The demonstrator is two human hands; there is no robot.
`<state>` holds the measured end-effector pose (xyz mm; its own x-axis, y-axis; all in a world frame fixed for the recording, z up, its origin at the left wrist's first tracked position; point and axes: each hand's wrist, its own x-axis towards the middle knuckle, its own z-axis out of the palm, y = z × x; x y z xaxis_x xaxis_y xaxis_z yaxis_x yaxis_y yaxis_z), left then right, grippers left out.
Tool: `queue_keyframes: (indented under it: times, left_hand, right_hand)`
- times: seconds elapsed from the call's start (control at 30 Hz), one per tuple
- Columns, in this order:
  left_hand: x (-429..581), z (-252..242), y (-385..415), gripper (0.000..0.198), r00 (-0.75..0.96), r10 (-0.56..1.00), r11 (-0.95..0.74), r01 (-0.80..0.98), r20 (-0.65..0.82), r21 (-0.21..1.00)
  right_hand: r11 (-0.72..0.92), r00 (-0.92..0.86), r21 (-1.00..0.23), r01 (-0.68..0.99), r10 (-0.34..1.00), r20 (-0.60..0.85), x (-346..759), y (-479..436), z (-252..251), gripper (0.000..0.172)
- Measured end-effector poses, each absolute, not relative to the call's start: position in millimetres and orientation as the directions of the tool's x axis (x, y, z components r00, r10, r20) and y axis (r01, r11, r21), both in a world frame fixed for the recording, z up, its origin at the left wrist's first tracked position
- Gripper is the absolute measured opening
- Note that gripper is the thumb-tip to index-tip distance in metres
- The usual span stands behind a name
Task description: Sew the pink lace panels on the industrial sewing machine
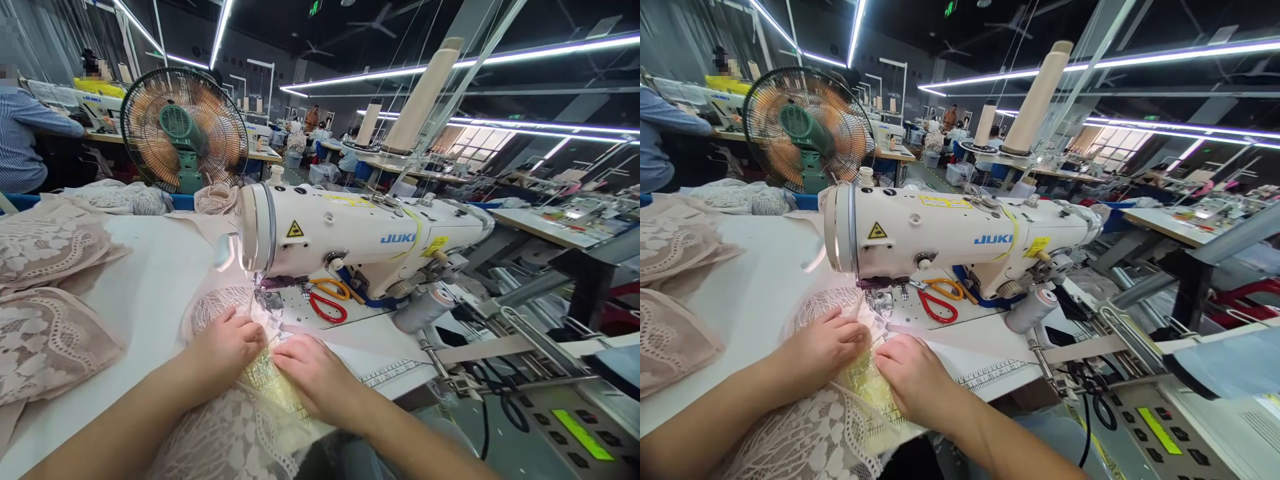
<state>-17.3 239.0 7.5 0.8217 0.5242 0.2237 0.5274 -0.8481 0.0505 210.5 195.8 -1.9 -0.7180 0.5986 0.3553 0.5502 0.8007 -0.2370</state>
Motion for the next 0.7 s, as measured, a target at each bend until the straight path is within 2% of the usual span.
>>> queue_keyframes:
  times: [0.1, 0.17, 0.27, 0.4, 0.57, 0.7]
  left_hand:
    - [-21, 4, 244, 0.021, 0.818, 0.519, -0.849, 0.528, 0.249, 0.036]
    - [-25, 3, 248, 0.021, 0.802, 0.542, -0.832, 0.553, 0.25, 0.029]
    - [-30, 1, 253, 0.024, 0.783, 0.572, -0.812, 0.583, 0.243, 0.031]
    - [-32, -2, 257, 0.027, 0.769, 0.593, -0.795, 0.605, 0.238, 0.027]
    - [-30, 1, 258, 0.038, 0.763, 0.613, -0.781, 0.624, 0.205, 0.01]
    - [-29, -1, 261, 0.033, 0.758, 0.618, -0.775, 0.632, 0.21, 0.0]
  right_hand:
    - [0.784, -0.711, -0.224, 0.579, 0.619, 0.333, 209, 201, 1, 0.028]
    - [0.728, -0.684, -0.168, 0.665, 0.683, 0.256, 208, 207, 8, 0.027]
    - [0.615, -0.613, -0.027, 0.788, 0.788, 0.061, 201, 220, 23, 0.039]
    - [0.545, -0.518, 0.086, 0.834, 0.827, -0.216, 186, 233, 36, 0.053]
    - [0.535, -0.498, 0.095, 0.839, 0.827, -0.26, 179, 235, 34, 0.055]
    - [0.539, -0.485, 0.108, 0.836, 0.815, -0.316, 173, 232, 38, 0.067]
